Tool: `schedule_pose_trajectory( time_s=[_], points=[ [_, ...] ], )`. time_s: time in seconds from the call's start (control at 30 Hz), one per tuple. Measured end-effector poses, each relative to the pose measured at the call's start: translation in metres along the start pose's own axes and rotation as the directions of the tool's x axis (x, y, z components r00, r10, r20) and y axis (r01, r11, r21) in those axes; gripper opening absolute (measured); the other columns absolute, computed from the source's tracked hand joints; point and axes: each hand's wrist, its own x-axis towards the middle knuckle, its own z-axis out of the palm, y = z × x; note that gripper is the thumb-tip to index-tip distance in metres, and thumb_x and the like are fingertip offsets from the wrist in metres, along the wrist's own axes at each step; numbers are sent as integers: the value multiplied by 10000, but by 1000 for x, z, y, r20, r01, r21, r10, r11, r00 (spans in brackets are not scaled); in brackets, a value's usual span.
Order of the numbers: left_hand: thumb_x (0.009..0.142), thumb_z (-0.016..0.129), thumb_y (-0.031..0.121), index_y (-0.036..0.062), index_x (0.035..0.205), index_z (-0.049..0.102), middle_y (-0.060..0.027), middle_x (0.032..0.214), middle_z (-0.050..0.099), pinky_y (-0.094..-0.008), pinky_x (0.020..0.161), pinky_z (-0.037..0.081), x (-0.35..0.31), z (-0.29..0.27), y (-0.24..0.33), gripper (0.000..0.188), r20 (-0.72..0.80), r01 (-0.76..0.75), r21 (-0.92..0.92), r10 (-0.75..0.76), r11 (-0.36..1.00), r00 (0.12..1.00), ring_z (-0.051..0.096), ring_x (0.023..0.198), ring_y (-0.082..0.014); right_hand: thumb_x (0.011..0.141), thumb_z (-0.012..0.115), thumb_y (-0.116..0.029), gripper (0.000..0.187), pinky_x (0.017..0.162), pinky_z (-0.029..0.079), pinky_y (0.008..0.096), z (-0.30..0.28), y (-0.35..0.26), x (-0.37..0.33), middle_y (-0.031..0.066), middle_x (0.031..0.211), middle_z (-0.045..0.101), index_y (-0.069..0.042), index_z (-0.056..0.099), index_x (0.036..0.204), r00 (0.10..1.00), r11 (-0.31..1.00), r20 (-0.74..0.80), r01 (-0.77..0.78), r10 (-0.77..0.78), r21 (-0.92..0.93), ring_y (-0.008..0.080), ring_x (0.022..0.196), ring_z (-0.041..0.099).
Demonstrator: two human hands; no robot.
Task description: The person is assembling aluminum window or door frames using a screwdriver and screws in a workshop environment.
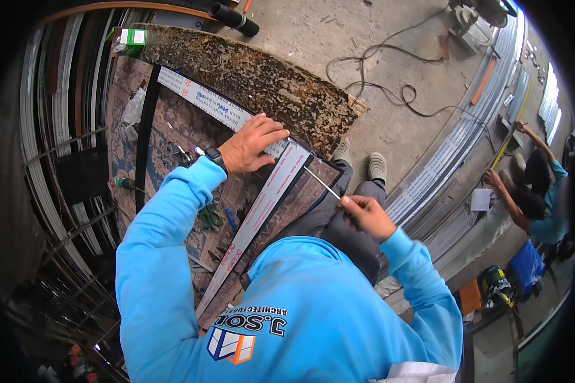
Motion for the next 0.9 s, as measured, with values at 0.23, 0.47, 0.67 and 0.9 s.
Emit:
schedule_pose_trajectory(
  time_s=[0.23,0.47,0.67,0.9],
  points=[
    [691,842,123,51,1390,534,-170,1308,550,-546,1164,337,-5,2,1,767,5,-13,-2,13,1000,1000,513,1243,-381,1028,612,-361,401,596,524,318,17,5,-4,42,809,673,32,643,1099,854,880,-212,458,-476,-129,151,649,619],
    [695,841,111,52,1392,526,-163,1311,546,-541,1164,341,4,0,1,768,26,-9,9,8,1000,1000,513,1236,-379,1001,664,-277,334,560,514,269,-19,2,21,67,900,690,16,592,1144,745,504,645,-628,171,593,133,665,630],
    [694,844,112,49,1379,537,-162,1302,551,-509,1122,384,2,-3,5,754,41,-5,-26,6,1000,999,514,1221,-379,912,787,-269,339,561,483,257,20,-6,-12,58,841,683,8,623,1018,846,871,-230,432,-481,-233,110,662,616],
    [673,863,120,33,1353,555,-173,1300,569,-474,1047,439,4,-1,1,752,45,-37,-1,37,999,998,519,1206,-375,944,735,-199,227,550,510,270,-19,3,23,54,859,673,-35,621,1052,827,602,543,-511,148,614,129,657,620]
  ],
)
